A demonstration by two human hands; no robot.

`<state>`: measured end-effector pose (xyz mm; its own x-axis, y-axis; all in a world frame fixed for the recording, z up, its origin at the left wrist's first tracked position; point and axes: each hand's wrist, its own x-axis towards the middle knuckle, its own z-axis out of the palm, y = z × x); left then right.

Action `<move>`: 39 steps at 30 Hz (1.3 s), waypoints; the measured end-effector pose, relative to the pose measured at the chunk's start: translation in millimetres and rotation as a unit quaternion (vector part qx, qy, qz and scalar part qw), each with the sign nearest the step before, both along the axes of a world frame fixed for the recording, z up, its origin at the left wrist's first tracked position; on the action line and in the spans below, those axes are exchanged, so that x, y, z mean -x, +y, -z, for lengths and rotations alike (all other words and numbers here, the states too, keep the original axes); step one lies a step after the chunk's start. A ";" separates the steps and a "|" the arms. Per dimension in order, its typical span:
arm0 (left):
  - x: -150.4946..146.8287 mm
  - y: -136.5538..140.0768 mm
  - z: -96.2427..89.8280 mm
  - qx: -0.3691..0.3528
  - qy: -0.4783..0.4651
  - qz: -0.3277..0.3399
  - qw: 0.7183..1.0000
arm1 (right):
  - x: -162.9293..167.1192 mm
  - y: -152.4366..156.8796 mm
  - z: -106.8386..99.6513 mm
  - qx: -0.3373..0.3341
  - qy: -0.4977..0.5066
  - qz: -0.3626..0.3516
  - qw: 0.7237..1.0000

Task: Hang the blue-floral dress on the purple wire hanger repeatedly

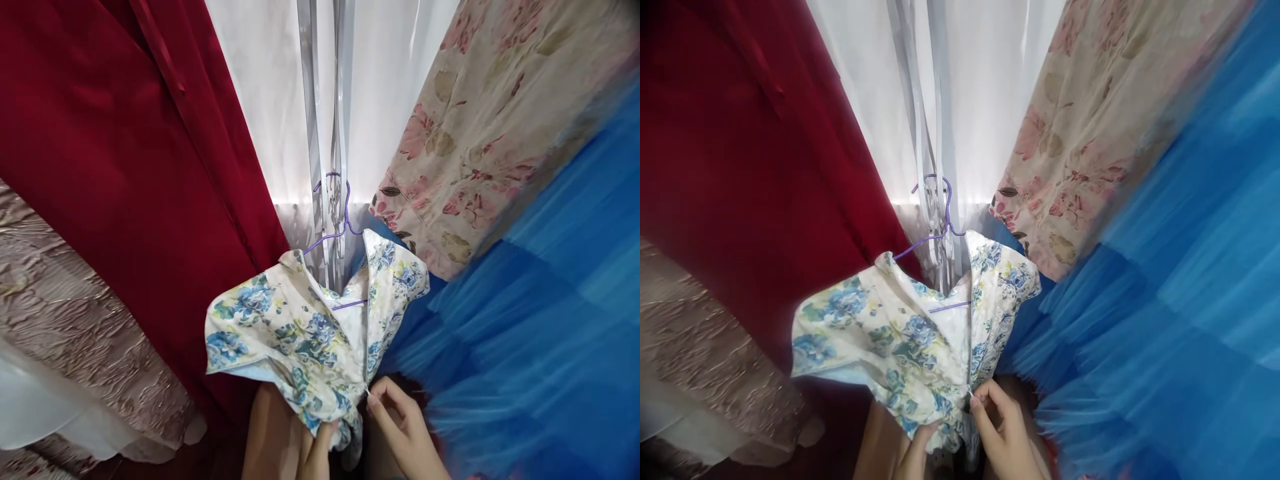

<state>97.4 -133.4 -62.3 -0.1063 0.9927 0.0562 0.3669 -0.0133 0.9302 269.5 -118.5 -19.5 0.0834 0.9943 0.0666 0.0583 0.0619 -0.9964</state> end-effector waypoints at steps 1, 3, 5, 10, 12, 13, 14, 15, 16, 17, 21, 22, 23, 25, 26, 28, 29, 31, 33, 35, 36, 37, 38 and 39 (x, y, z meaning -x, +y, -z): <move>7.7 5.3 -0.7 -0.005 -0.005 -0.022 1.000 | 2.4 0.5 -0.8 0.007 0.011 -0.009 1.000; 21.2 14.0 -3.0 -0.059 -0.035 -0.107 0.992 | 8.8 2.4 -1.0 0.031 0.061 -0.026 0.997; 27.5 18.2 -5.7 -0.172 -0.058 -0.188 0.965 | 15.6 4.0 0.7 0.053 0.113 -0.036 0.992; 2.7 23.0 -15.1 -0.231 0.014 -0.002 0.973 | 27.5 4.3 8.9 0.093 0.174 -0.062 0.978; -12.4 29.8 -20.4 -0.180 0.035 0.088 0.979 | 29.9 4.1 9.5 0.102 0.174 -0.057 0.978; -18.6 33.8 -23.1 -0.165 0.036 0.108 0.980 | 30.4 4.5 8.2 0.101 0.170 -0.050 0.979; -23.6 37.5 -25.7 -0.158 0.035 0.116 0.980 | 30.2 5.3 5.8 0.098 0.165 -0.042 0.980; -27.4 40.6 -28.3 -0.157 0.035 0.122 0.979 | 29.3 6.7 2.1 0.092 0.161 -0.036 0.982; -30.2 42.9 -30.7 -0.158 0.039 0.131 0.978 | 27.7 8.8 -2.8 0.086 0.157 -0.031 0.983; -32.2 44.2 -32.8 -0.160 0.044 0.140 0.976 | 25.3 11.6 -8.8 0.080 0.154 -0.029 0.984; -33.2 45.5 -37.9 -0.156 0.074 0.180 0.968 | 14.3 32.4 -44.0 0.055 0.159 -0.023 0.985; -31.9 46.2 -38.4 -0.152 0.093 0.182 0.967 | 12.6 40.7 -55.5 0.051 0.161 -0.020 0.985; -29.9 47.3 -38.8 -0.147 0.118 0.180 0.965 | 11.9 50.4 -68.1 0.043 0.161 -0.015 0.986; -24.1 50.0 -40.1 -0.143 0.174 0.174 0.959 | 13.5 72.7 -95.5 0.014 0.156 -0.010 0.988; -20.6 51.3 -41.0 -0.145 0.198 0.172 0.954 | 15.4 84.7 -109.8 -0.008 0.158 -0.009 0.987; -13.5 53.2 -43.0 -0.159 0.230 0.170 0.945 | 20.4 107.5 -137.3 -0.050 0.177 -0.018 0.983; -10.3 53.9 -43.9 -0.170 0.240 0.167 0.941 | 22.7 117.5 -149.5 -0.068 0.187 -0.020 0.980; -5.5 55.2 -45.7 -0.187 0.261 0.159 0.934 | 25.9 132.8 -168.7 -0.093 0.202 -0.019 0.975; -2.8 58.0 -48.8 -0.190 0.288 0.163 0.924 | 26.9 141.4 -179.9 -0.102 0.208 -0.014 0.973; -1.7 64.0 -55.3 -0.178 0.335 0.187 0.906 | 26.4 143.9 -184.0 -0.108 0.207 -0.012 0.972; -1.6 68.1 -60.0 -0.169 0.369 0.210 0.890 | 25.9 143.6 -184.5 -0.110 0.206 -0.013 0.972; -1.8 72.9 -65.3 -0.160 0.402 0.233 0.871 | 25.3 142.7 -184.6 -0.112 0.203 -0.014 0.973; -2.5 77.9 -70.9 -0.153 0.432 0.254 0.852 | 24.6 141.4 -184.9 -0.115 0.201 -0.014 0.973; -3.6 82.7 -76.1 -0.148 0.455 0.273 0.835 | 23.9 140.2 -185.6 -0.118 0.199 -0.014 0.973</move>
<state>100.9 -50.7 13.8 0.5776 0.8076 0.1189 0.7835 -0.5893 0.1968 245.6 21.7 166.2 0.1230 0.9573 0.2618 -0.3339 0.2883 -0.8974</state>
